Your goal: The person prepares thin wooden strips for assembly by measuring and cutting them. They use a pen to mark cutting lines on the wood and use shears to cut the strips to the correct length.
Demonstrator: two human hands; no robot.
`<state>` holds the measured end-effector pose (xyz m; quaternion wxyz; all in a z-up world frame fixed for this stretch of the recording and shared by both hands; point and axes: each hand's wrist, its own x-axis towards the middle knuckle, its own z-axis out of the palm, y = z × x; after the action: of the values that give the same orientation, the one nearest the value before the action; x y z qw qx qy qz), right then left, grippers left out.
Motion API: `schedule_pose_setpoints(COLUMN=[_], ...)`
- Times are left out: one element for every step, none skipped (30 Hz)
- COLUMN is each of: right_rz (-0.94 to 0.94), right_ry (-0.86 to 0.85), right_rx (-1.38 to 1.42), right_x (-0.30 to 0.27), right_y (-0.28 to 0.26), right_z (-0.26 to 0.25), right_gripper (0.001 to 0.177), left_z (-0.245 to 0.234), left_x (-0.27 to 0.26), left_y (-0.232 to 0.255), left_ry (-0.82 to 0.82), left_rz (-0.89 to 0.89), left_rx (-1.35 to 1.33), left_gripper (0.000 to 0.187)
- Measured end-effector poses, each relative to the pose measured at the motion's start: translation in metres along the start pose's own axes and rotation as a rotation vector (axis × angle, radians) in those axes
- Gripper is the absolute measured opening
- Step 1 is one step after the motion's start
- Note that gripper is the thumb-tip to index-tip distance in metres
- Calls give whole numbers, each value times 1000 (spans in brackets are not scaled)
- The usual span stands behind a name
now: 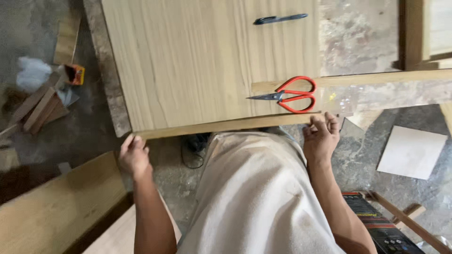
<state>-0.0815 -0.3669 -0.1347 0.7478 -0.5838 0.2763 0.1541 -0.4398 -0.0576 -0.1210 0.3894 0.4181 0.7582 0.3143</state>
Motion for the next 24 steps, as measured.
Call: schedule_pose_setpoints(right_rz=[-15,-6,3,-12,-60,-107,-114,-98,-72,-72,-253,-433,-452,-510,-551,-556,-519,-479,-481,-438,-386,-382,-338,-294], right_ry=[10,-40,-87,-74,-91,-108,-101,-251,-403,-399,-383,-354,-352,-334,-308,-303,-283,-264,-264,-284,-302,-303,-263,-224], right_rx=[7,39,73,80,72,63,63,59,55,53,-247,-546,-533,-726,-929,-923,-1006,-1089,-1086,-813,-544,-544,-412,-279], right_x=[-7,-14,-21,-13,-4,4,2,-1,-5,14,34,54,55,58,58,66,71,77,79,80,80,82,86,90], right_y=[-10,-20,-29,-35,-41,-46,-68,-90,-109,-105,-102,-100,-98,-97,-93,-87,-80,-71,-70,-70,-68,-65,-65,-65], right_z=[3,6,8,17,24,31,48,66,84,80,79,79,71,65,55,53,45,36,37,38,37,36,38,40], right_gripper=[35,35,35,35,37,40,40,52,66,66,47,31,31,30,33,33,31,29,29,25,21,21,20,19], left_z=[-5,-9,-13,-12,-13,-14,1,16,26,43,62,81,88,98,103,116,124,132,133,134,132,135,142,149], left_x=[3,7,10,29,45,62,54,46,38,35,34,33,28,24,20,9,-5,-19,-48,-77,-108,-115,-121,-128], left_y=[5,9,14,15,14,13,42,70,99,104,111,120,110,100,88,84,74,63,69,75,80,74,69,64], left_ry=[-18,-61,-106,-128,-163,-199,-207,-234,-255,-257,-256,-256,-267,-252,-231,-237,-326,-416,-416,-488,-558,-556,-616,-677], left_rz=[2,-68,-140,-139,-119,-99,-102,-53,-2,-4,28,61,72,195,310,315,467,619,622,622,617,615,610,605], left_rx=[-5,-143,-276,-277,-328,-379,-379,-476,-572,-569,-544,-520,-536,-406,-262,-267,-231,-194,-195,-71,58,61,87,113], left_gripper=[32,27,21,21,19,18,18,34,51,51,27,9,9,14,20,20,17,17,17,12,11,11,14,16])
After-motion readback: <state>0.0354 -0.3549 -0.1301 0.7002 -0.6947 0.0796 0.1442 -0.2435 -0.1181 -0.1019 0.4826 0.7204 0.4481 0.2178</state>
